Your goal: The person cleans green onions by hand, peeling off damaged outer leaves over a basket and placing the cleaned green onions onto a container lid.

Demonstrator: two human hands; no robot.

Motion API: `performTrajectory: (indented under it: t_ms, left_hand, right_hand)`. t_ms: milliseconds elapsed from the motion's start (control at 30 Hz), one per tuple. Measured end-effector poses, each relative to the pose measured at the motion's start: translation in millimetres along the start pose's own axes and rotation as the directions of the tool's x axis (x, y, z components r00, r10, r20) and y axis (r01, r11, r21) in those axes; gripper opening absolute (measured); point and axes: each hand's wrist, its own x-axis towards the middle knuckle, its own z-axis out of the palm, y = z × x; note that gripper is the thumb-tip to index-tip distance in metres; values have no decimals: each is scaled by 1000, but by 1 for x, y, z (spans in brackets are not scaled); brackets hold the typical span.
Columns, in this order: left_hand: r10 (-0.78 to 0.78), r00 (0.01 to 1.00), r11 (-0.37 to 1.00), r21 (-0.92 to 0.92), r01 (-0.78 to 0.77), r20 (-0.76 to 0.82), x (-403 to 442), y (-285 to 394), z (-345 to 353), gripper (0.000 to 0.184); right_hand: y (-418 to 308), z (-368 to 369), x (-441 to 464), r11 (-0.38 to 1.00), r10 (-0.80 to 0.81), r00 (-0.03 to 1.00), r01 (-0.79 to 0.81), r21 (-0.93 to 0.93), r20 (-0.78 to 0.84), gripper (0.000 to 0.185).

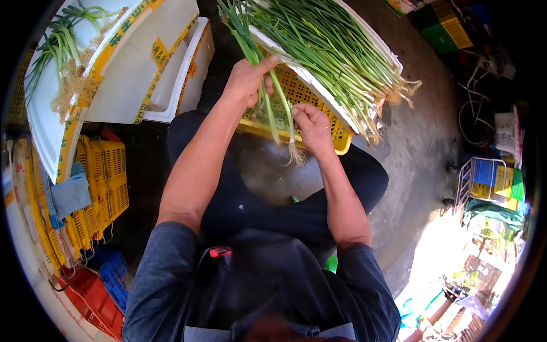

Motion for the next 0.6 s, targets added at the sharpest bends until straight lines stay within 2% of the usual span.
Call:
performTrajectory:
  t_ms: [33, 67, 167, 200, 300, 400, 500, 567, 600]
  left_hand:
    - [7, 1000, 1000, -7, -7, 1, 1, -1, 0, 33]
    - [14, 1000, 1000, -14, -14, 3, 2, -2, 0, 32]
    - [47, 999, 997, -55, -47, -2, 3, -5, -1, 29]
    - [63, 998, 995, -73, -63, -7, 5, -4, -2, 28]
    - [19, 995, 993, -117, -31, -102, 8, -7, -7, 25]
    - [32, 996, 997, -66, -37, -89, 13, -8, -11, 23]
    - [-27, 999, 974, -225, 17, -41, 14, -12, -10, 22]
    - [-34, 997, 968, -249, 14, -76, 11, -3, -12, 22]
    - [-24, 996, 969, -245, 3, -80, 11, -1, -13, 22]
  right_hand:
    - [1, -1, 0, 995, 60, 998, -60, 76, -7, 16]
    - [1, -2, 0, 994, 87, 996, -85, 64, -18, 15]
    - [11, 0, -3, 950, 129, 985, -91, 298, -112, 16]
    - [11, 4, -6, 904, 151, 976, -73, 421, -155, 14]
    - [2, 7, -27, 776, 40, 969, 125, 618, -246, 12]
    - [-6, -2, -55, 734, -57, 979, 173, 657, -194, 12]
    - [-15, -8, -82, 695, -53, 980, 174, 698, -192, 12]
    - [-22, -19, -95, 661, -60, 978, 189, 727, -199, 12]
    - [-22, -24, -97, 692, -73, 969, 219, 688, -235, 11]
